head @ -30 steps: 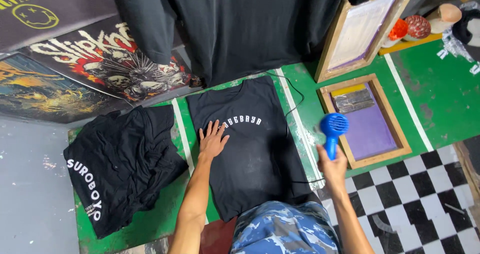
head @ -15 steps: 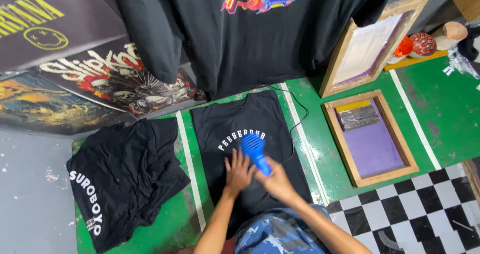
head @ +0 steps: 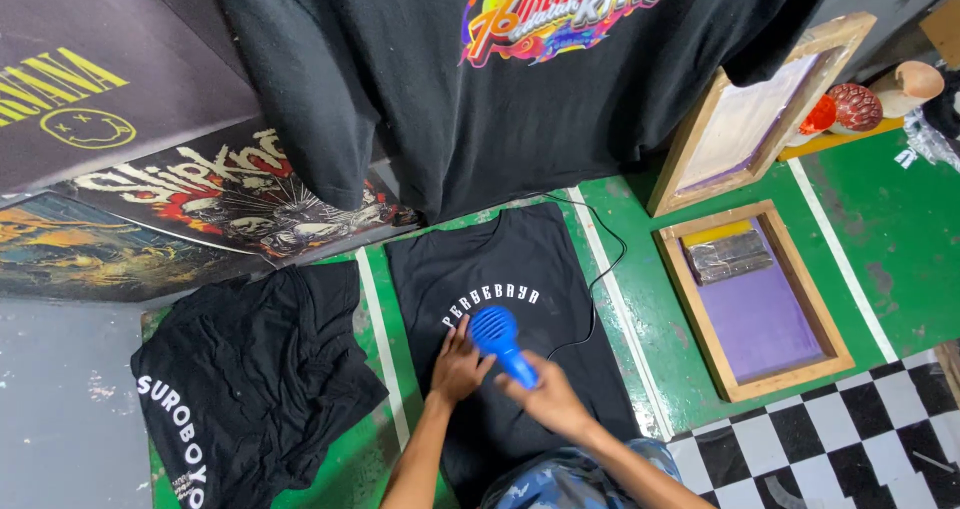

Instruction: The person uses a blue hair dryer to dry a black t-shirt with white text on a green table. They hold the dryer in their right hand and use their left hand to smooth the fabric while moving the dryer back and forth over the printed area.

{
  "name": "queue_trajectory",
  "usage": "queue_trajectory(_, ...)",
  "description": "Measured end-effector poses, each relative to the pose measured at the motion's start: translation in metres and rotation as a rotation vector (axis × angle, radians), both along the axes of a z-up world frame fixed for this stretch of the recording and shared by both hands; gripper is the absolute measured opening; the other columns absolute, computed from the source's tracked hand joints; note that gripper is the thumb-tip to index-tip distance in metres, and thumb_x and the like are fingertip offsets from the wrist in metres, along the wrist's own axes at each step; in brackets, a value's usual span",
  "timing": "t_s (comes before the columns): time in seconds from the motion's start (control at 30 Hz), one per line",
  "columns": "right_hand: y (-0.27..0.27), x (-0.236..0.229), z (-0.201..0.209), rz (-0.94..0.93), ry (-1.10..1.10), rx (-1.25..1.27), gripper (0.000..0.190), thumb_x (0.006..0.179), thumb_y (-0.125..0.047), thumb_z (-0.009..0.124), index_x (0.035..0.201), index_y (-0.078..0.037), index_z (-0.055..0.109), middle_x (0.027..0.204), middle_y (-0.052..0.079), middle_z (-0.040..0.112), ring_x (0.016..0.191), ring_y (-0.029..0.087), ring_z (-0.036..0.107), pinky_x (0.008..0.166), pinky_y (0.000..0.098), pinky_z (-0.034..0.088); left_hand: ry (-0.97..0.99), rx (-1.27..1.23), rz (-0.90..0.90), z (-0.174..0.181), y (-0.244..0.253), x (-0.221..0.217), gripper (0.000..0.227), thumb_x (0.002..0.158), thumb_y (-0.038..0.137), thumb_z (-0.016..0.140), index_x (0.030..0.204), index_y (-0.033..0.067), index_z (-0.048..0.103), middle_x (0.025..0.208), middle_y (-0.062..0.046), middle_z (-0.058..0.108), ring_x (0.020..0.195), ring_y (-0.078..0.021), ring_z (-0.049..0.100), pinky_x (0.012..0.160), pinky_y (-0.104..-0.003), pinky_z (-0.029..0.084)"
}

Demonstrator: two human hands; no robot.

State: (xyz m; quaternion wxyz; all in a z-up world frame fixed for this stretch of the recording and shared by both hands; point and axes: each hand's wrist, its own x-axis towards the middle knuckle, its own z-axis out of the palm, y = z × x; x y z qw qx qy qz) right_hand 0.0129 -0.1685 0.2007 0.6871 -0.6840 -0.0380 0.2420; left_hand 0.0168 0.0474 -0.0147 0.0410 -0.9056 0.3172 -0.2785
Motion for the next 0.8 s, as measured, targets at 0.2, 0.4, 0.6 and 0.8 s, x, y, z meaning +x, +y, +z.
queue_trajectory(0.2, -0.073, 0.026, 0.007, -0.49, 0.22, -0.302, 0.02, 0.088, -0.021, 0.077, 0.099, -0.006, 0.07, 0.06, 0.002, 0.055, 0.047, 0.013, 0.051, 0.043, 0.0266, 0.039, 0.655, -0.299, 0.343, 0.025, 0.033, 0.041, 0.068, 0.1, 0.048, 0.05, 0.156, 0.0109, 0.04, 0.168, -0.007, 0.031, 0.155, -0.0286, 0.026, 0.121, -0.051, 0.022)
queue_trajectory(0.4, -0.085, 0.036, 0.022, -0.856, 0.177, -0.282, 0.019, 0.097, -0.02, 0.068, 0.095, -0.002, 0.06, 0.059, 0.006, 0.052, 0.046, 0.014, 0.047, 0.043, 0.0273, 0.036, 0.583, -0.288, 0.512, 0.023, 0.021, 0.038, 0.072, 0.099, 0.051, 0.049, 0.155, 0.0063, 0.041, 0.164, -0.018, 0.035, 0.151, -0.0352, 0.032, 0.121, -0.055, 0.021)
queue_trajectory(0.6, -0.033, 0.025, 0.004, -0.544, 0.247, -0.202, 0.017, 0.091, -0.01, 0.071, 0.107, -0.005, 0.072, 0.06, 0.001, 0.053, 0.044, 0.011, 0.044, 0.04, 0.0253, 0.032, 0.614, -0.377, 0.459, 0.033, -0.042, -0.012, 0.074, 0.096, 0.046, 0.059, 0.153, 0.0011, 0.041, 0.163, -0.024, 0.034, 0.15, -0.0417, 0.031, 0.119, -0.055, 0.027)
queue_trajectory(0.8, 0.036, -0.009, 0.034, 0.044, 0.039, 0.08, 0.019, 0.085, -0.007, 0.072, 0.103, -0.001, 0.074, 0.087, 0.002, 0.072, 0.072, 0.009, 0.059, 0.069, 0.0244, 0.05, 0.725, -0.678, 0.135, 0.057, -0.068, -0.053, 0.079, 0.095, 0.04, 0.061, 0.161, 0.007, 0.033, 0.169, -0.018, 0.025, 0.154, -0.0308, 0.031, 0.121, -0.044, 0.019)
